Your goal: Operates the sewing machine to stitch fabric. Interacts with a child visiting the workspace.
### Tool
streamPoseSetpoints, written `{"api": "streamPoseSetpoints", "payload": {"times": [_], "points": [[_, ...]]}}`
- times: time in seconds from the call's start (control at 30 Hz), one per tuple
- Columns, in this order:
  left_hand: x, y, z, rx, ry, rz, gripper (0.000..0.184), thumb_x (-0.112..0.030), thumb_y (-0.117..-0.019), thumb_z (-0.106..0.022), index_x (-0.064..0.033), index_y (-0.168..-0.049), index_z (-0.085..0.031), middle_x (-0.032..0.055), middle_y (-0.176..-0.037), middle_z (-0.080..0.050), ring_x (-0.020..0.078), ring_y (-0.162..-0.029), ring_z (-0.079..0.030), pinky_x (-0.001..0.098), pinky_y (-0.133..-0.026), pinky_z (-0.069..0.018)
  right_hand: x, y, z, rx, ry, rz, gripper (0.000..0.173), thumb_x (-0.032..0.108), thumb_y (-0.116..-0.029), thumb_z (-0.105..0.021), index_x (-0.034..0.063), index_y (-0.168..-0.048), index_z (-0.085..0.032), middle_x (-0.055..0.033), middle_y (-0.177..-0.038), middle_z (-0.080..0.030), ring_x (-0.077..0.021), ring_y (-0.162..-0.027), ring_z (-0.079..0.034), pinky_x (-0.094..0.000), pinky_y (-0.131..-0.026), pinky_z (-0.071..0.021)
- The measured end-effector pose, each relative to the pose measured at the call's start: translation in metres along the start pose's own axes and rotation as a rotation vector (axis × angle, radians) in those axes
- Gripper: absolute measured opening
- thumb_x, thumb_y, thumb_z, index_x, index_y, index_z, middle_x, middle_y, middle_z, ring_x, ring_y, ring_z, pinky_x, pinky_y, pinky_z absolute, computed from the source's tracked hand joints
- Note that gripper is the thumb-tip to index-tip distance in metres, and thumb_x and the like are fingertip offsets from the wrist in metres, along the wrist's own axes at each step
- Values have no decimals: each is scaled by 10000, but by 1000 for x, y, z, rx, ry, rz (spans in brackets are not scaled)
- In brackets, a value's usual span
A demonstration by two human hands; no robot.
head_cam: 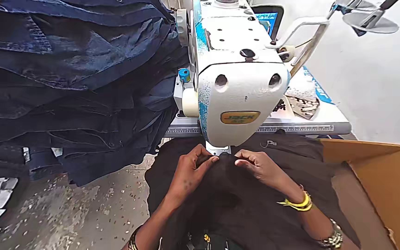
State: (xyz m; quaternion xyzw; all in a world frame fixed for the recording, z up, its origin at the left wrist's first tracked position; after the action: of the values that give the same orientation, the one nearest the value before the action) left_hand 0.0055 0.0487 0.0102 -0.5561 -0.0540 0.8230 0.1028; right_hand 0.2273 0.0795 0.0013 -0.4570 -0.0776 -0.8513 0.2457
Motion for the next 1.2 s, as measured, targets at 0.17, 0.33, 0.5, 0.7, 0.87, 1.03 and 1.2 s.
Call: {"api": "streamPoseSetpoints", "payload": {"times": [0.17, 0.33, 0.5, 0.7, 0.87, 1.03, 1.2], "points": [[16, -16, 3, -110, 133, 107, 103, -140, -959, -648, -51, -1001, -617, -56, -815, -648, -23, -733, -607, 165, -695, -507, 8, -30, 12, -93, 49, -192, 264, 335, -1002, -605, 132, -853, -684, 134, -642, -481, 49, -566, -408, -198, -562, -352], [15, -23, 6, -117, 127, 154, 69, -131, -936, -650, -86, -958, -604, -80, -771, -617, -38, -700, -586, 157, -665, -489, 11, -42, 18, -110, 138, -156, 264, 333, -987, -622, 96, -912, -709, 50, -727, -595, -20, -671, -526, -276, -645, -429], [17, -23, 6, -102, 175, 202, 88, -133, -949, -653, -73, -984, -600, -68, -841, -620, -36, -769, -596, 154, -723, -504, 5, -37, 17, -149, 156, -78, 246, 309, -985, -619, 96, -901, -710, 63, -717, -598, 13, -651, -519, -222, -624, -426], [19, -23, 3, -107, 206, 194, 99, -100, -951, -639, -54, -1016, -580, -40, -882, -635, -22, -802, -615, 155, -744, -516, -29, -32, 79, -509, 582, -199, 195, 100, -993, -608, -22, -1016, -758, -242, -978, -718, -448, -920, -698, -636, -778, -520], [24, -23, 3, -117, 209, 186, 121, -120, -956, -644, -51, -1028, -575, -18, -917, -639, -3, -839, -629, 170, -767, -529, -56, -53, 86, -539, 730, -67, 181, 96, -949, -693, -17, -1077, -752, -253, -1060, -676, -441, -1011, -668, -578, -797, -553], [25, -22, 1, -122, 237, 185, 120, -115, -953, -644, -62, -1029, -569, -23, -901, -652, 2, -818, -637, 170, -753, -535, -65, -83, 69, -421, 881, -69, 310, 128, -949, -698, -30, -1216, -696, -249, -1146, -656, -444, -1087, -624, -562, -852, -503], [23, -20, 3, -130, 213, 197, 124, -116, -952, -624, -44, -1043, -579, -23, -950, -632, -14, -874, -623, 164, -795, -527, -55, -70, 59, -543, 882, 87, 129, -13, -930, -633, -26, -994, -744, -219, -960, -695, -413, -946, -682, -518, -777, -549]]}}
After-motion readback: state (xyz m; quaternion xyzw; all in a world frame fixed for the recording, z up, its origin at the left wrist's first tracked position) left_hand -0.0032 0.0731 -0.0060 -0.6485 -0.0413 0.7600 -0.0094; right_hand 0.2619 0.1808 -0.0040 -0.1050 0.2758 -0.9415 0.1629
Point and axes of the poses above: each hand's wrist, its own y-axis away from the middle knuckle, its own z-axis out of the back of the hand, x = y × z, the point moved 5 cm from there along -y, towards the middle knuckle
